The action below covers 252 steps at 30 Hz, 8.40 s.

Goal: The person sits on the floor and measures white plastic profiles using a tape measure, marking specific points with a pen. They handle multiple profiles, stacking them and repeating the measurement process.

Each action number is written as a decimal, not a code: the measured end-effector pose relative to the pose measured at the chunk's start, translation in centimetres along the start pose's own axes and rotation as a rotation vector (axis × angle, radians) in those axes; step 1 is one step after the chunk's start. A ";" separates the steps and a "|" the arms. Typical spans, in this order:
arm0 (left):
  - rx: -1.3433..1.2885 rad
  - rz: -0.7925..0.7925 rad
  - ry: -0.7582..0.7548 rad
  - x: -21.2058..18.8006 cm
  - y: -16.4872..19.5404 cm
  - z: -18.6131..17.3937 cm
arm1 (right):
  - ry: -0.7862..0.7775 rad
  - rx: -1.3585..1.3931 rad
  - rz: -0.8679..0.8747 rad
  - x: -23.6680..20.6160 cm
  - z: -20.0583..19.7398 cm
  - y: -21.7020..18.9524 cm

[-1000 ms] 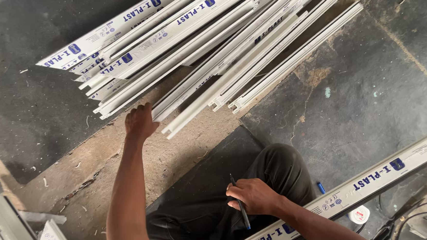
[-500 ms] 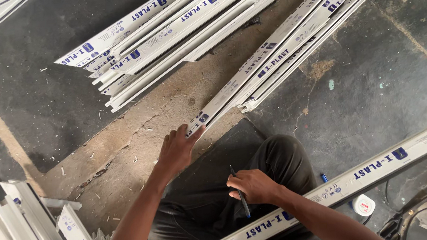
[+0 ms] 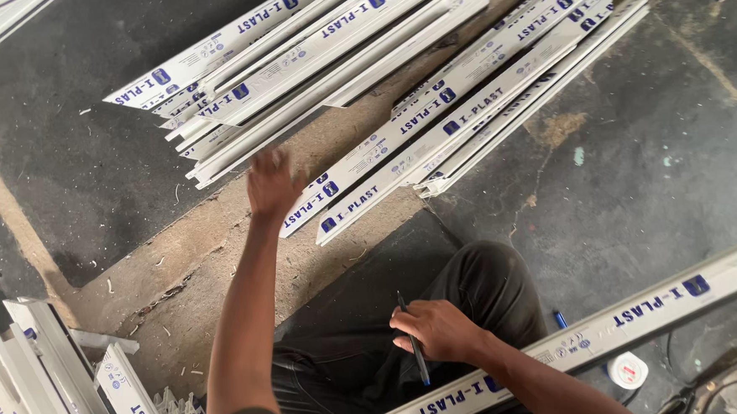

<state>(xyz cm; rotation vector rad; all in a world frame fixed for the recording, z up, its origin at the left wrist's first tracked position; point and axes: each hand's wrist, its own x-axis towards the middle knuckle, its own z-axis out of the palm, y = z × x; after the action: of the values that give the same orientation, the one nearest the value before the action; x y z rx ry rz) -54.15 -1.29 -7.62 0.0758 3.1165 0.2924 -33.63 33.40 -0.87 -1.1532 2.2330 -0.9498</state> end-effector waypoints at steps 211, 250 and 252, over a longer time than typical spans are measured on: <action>-0.260 -0.016 -0.811 -14.6 16.2 -4.5 | 1.449 1.391 1.260 2.3 -12.3 12.5; -0.478 -0.316 -0.115 -40.4 8.2 -8.3 | -0.020 -0.258 0.208 -12.1 -10.8 0.7; -0.600 -0.220 -0.010 -43.7 9.5 -9.6 | -0.141 -0.352 0.255 -16.1 -9.1 -2.5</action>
<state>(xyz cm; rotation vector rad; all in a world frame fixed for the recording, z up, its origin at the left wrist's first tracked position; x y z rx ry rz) -10.24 4.10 3.88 -0.2647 2.8416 1.1786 -29.38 49.13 8.25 -1.0046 2.4162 -0.3719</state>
